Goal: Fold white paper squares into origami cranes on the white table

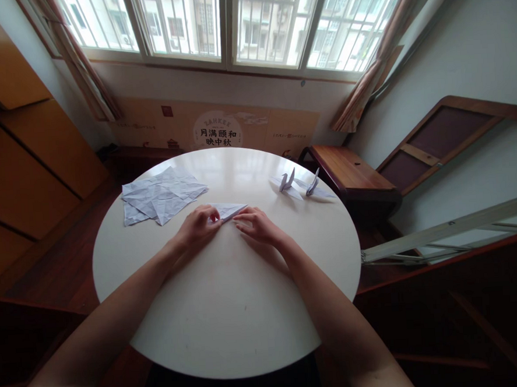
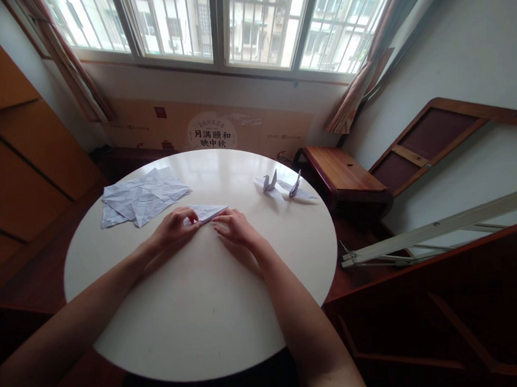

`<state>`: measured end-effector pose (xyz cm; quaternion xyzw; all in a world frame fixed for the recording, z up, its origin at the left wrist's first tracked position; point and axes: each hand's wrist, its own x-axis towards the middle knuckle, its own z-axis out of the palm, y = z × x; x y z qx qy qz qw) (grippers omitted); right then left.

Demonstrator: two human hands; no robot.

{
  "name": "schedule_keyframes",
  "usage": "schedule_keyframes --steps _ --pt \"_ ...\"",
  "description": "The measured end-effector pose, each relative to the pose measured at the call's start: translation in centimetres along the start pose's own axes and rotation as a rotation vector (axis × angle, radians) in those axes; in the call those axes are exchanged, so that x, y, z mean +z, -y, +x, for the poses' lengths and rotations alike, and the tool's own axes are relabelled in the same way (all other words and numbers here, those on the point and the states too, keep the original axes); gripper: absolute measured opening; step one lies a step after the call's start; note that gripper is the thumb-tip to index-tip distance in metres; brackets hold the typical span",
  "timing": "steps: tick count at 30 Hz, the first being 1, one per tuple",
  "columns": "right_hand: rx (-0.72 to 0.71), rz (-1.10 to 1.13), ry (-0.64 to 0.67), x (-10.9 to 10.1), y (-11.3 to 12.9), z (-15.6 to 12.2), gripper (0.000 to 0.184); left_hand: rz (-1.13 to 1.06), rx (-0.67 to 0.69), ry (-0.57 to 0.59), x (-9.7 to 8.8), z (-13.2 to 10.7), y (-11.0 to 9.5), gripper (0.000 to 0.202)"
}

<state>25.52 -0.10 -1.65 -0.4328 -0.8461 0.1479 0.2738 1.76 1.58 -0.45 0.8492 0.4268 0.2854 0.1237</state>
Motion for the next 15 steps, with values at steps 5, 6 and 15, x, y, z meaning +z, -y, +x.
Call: schedule_keyframes --steps 5,6,15 --pt "0.002 0.0 -0.004 -0.1 0.19 -0.01 0.024 0.012 -0.004 0.005 -0.06 -0.04 -0.11 0.016" --pt "0.004 0.0 -0.002 -0.12 0.24 -0.01 0.023 0.013 -0.002 0.007 -0.08 -0.04 -0.15 0.016" --pt "0.008 -0.009 0.007 -0.03 0.24 -0.01 0.023 0.014 0.014 0.006 -0.09 0.03 -0.14 0.014"
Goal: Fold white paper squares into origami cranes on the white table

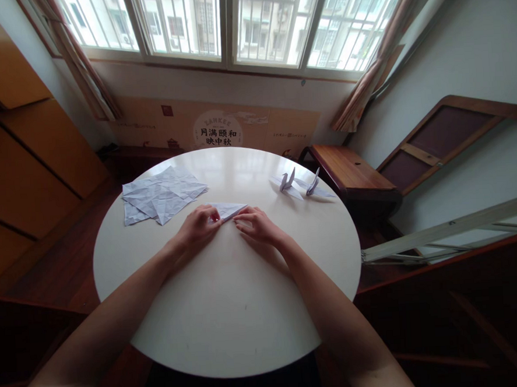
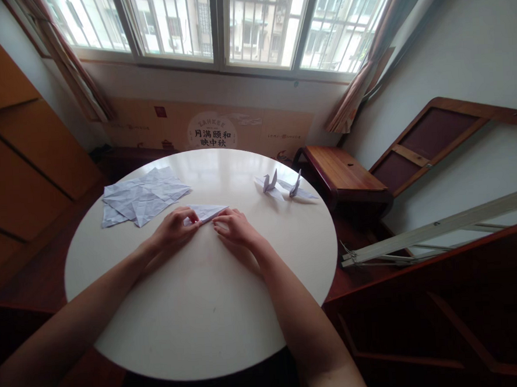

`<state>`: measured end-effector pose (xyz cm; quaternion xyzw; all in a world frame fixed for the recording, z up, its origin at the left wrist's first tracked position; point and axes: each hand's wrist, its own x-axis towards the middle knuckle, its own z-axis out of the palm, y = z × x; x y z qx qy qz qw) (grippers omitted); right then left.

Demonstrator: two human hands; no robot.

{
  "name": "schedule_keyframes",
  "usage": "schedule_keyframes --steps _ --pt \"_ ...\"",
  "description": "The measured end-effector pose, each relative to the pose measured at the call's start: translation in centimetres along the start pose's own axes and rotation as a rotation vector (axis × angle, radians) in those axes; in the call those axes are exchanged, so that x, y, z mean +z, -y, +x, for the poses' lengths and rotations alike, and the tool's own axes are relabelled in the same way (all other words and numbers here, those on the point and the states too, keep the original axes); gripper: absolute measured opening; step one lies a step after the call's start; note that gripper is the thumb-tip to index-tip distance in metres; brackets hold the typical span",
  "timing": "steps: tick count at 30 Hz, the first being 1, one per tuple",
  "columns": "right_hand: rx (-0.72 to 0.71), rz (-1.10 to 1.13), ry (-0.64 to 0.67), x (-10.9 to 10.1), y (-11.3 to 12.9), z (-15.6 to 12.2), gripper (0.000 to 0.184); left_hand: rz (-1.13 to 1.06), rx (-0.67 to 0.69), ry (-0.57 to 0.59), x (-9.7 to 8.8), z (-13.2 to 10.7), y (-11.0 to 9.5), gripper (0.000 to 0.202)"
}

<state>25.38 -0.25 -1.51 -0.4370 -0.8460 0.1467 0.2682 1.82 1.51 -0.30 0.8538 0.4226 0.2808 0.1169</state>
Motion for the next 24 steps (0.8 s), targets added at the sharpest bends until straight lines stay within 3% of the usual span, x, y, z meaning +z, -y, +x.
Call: schedule_keyframes --steps 15,24 --pt "-0.064 0.099 -0.019 -0.6 1.5 0.1 0.037 0.001 0.045 -0.165 -0.5 -0.1 -0.4 0.02" --pt "-0.017 0.101 -0.009 -0.7 1.5 -0.2 0.052 -0.322 -0.039 -0.296 0.5 0.3 0.0 0.021"
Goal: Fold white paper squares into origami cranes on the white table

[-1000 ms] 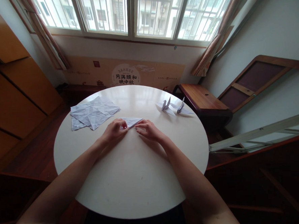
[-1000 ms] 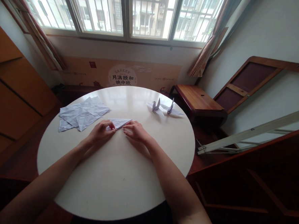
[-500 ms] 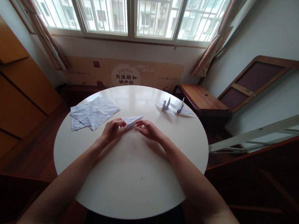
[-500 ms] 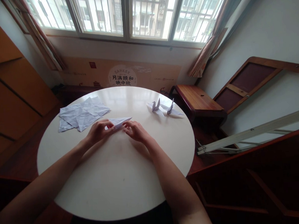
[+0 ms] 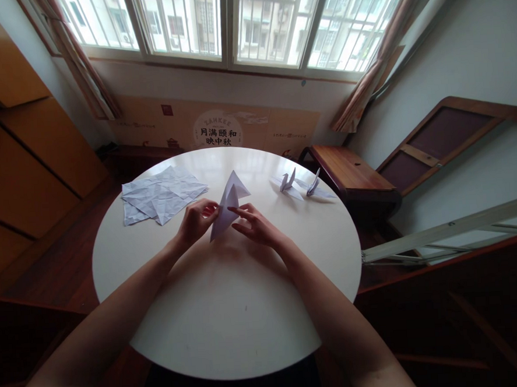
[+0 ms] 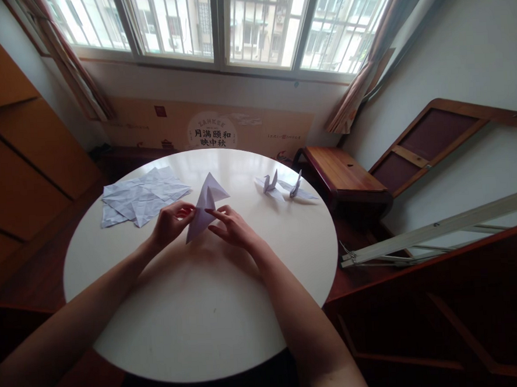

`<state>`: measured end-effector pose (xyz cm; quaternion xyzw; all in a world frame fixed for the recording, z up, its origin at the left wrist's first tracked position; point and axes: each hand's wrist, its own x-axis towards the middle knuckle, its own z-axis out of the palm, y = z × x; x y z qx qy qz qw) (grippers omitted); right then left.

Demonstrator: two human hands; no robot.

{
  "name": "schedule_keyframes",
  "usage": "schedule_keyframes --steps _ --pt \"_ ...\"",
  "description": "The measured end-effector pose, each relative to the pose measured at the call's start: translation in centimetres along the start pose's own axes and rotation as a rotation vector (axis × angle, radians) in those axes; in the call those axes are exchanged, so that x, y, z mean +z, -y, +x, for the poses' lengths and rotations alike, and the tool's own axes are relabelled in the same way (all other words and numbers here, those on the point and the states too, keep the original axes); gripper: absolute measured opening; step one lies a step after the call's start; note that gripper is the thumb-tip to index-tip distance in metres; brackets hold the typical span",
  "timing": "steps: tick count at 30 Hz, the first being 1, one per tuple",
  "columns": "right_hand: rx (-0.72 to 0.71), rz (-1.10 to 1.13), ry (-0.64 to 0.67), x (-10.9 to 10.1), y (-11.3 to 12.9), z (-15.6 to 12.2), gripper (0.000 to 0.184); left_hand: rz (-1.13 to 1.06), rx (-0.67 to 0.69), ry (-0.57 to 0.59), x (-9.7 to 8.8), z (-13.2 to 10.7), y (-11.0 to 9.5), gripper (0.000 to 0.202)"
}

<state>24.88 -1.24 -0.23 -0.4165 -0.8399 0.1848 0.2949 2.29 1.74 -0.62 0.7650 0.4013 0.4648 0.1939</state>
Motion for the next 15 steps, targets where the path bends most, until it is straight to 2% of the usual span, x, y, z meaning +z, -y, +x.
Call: schedule_keyframes --steps 3,7,11,15 --pt "-0.003 -0.011 -0.034 0.16 -0.09 0.07 0.052 -0.083 -0.02 0.008 0.32 -0.08 0.04 0.028" --pt "-0.054 0.004 -0.076 0.38 -0.38 0.29 0.047 0.003 0.081 0.084 0.22 -0.15 -0.11 0.03" --pt "-0.104 0.03 -0.113 0.25 -0.17 0.34 0.046 0.127 0.232 0.164 -0.2 -0.09 -0.2 0.021" --pt "-0.127 0.054 -0.112 0.0 0.34 0.31 0.041 0.185 0.273 0.145 -0.32 -0.08 -0.21 0.014"
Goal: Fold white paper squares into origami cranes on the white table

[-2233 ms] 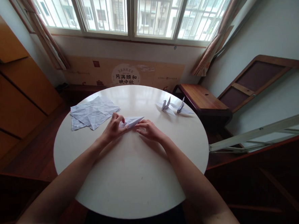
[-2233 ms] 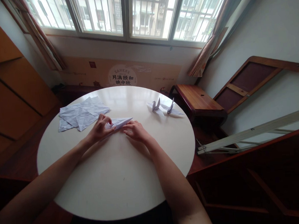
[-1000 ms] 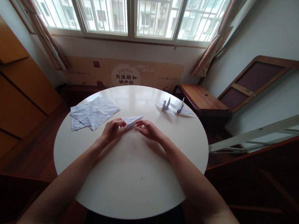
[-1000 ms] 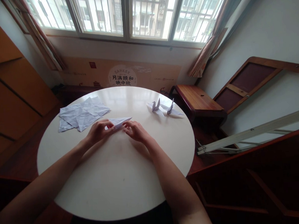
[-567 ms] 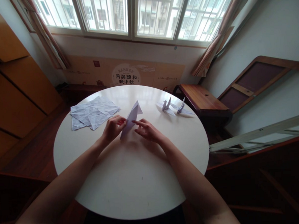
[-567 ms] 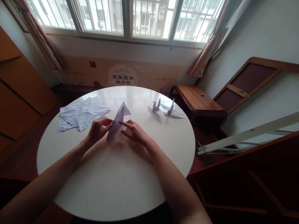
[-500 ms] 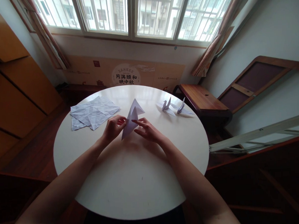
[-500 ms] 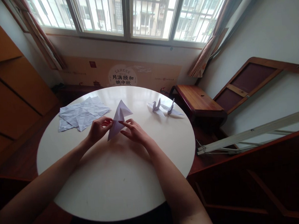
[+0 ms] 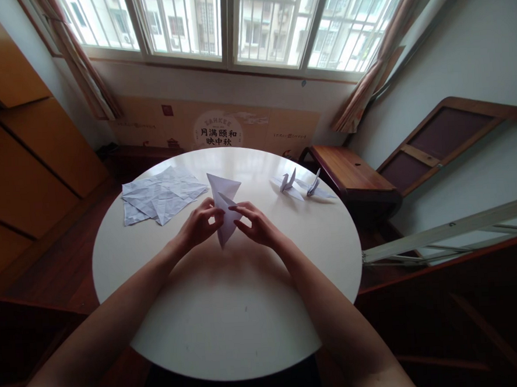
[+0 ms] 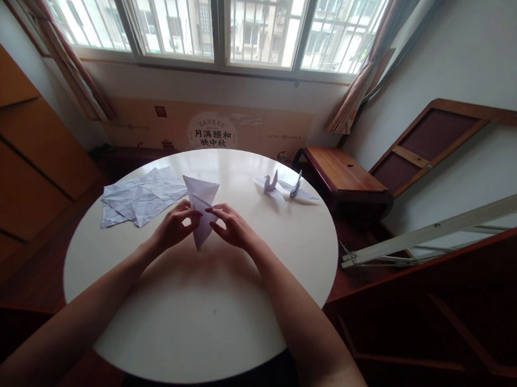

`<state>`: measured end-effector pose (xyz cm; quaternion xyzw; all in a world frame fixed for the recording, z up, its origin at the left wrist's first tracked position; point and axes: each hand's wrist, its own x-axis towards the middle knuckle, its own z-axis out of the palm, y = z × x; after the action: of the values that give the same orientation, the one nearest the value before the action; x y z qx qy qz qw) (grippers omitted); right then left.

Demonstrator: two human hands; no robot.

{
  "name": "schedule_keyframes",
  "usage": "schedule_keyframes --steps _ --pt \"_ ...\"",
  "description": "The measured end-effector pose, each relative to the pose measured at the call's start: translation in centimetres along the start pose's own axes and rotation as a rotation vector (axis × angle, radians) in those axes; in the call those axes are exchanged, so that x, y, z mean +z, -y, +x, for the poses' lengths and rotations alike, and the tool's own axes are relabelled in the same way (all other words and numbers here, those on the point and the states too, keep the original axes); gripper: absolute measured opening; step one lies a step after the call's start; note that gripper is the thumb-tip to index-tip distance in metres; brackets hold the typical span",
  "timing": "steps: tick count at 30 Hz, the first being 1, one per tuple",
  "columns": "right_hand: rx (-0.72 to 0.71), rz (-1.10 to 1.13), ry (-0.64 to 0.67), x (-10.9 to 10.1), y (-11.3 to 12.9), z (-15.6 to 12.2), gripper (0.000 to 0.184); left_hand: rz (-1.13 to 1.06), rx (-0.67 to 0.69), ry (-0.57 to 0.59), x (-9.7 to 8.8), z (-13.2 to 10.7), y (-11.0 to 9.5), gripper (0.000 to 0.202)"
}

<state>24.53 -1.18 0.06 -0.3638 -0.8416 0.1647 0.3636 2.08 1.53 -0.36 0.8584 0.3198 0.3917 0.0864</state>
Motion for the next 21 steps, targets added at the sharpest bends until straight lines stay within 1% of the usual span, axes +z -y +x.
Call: schedule_keyframes --steps 5,7,9,10,12,14,15,16,17,19,21 --pt "0.031 -0.004 -0.018 0.0 0.4 0.2 0.03 -0.012 -0.012 -0.047 0.1 0.0 -0.2 0.013" --pt "0.056 -0.01 -0.058 0.1 0.3 0.3 0.024 -0.017 -0.015 -0.051 0.2 0.0 -0.2 0.011" --pt "0.079 0.014 -0.122 0.3 0.1 0.3 0.026 -0.014 -0.031 -0.057 0.2 0.0 -0.3 0.014" --pt "0.09 0.038 -0.161 0.3 0.0 0.4 0.032 -0.018 -0.045 -0.064 0.3 0.0 -0.3 0.021" --pt "0.122 0.081 -0.228 0.4 -0.4 0.4 0.049 -0.052 -0.084 -0.092 0.4 -0.1 -0.2 0.047" --pt "0.17 0.093 -0.252 0.4 -0.6 0.5 0.066 -0.11 -0.118 -0.131 0.7 -0.1 -0.1 0.073" --pt "0.199 0.091 -0.248 0.3 -0.8 0.4 0.072 -0.136 -0.133 -0.148 0.8 -0.1 -0.1 0.08" --pt "0.229 0.09 -0.237 0.3 -0.8 0.4 0.077 -0.154 -0.15 -0.159 0.9 0.0 0.0 0.082" --pt "0.26 0.093 -0.222 0.2 -0.9 0.4 0.083 -0.161 -0.166 -0.164 0.9 0.0 0.0 0.081" --pt "0.32 0.106 -0.179 0.0 -0.9 0.3 0.092 -0.159 -0.196 -0.152 0.9 0.2 -0.1 0.069" --pt "0.372 0.116 -0.13 -0.1 -0.8 0.2 0.098 -0.163 -0.213 -0.127 0.9 0.3 -0.2 0.054"
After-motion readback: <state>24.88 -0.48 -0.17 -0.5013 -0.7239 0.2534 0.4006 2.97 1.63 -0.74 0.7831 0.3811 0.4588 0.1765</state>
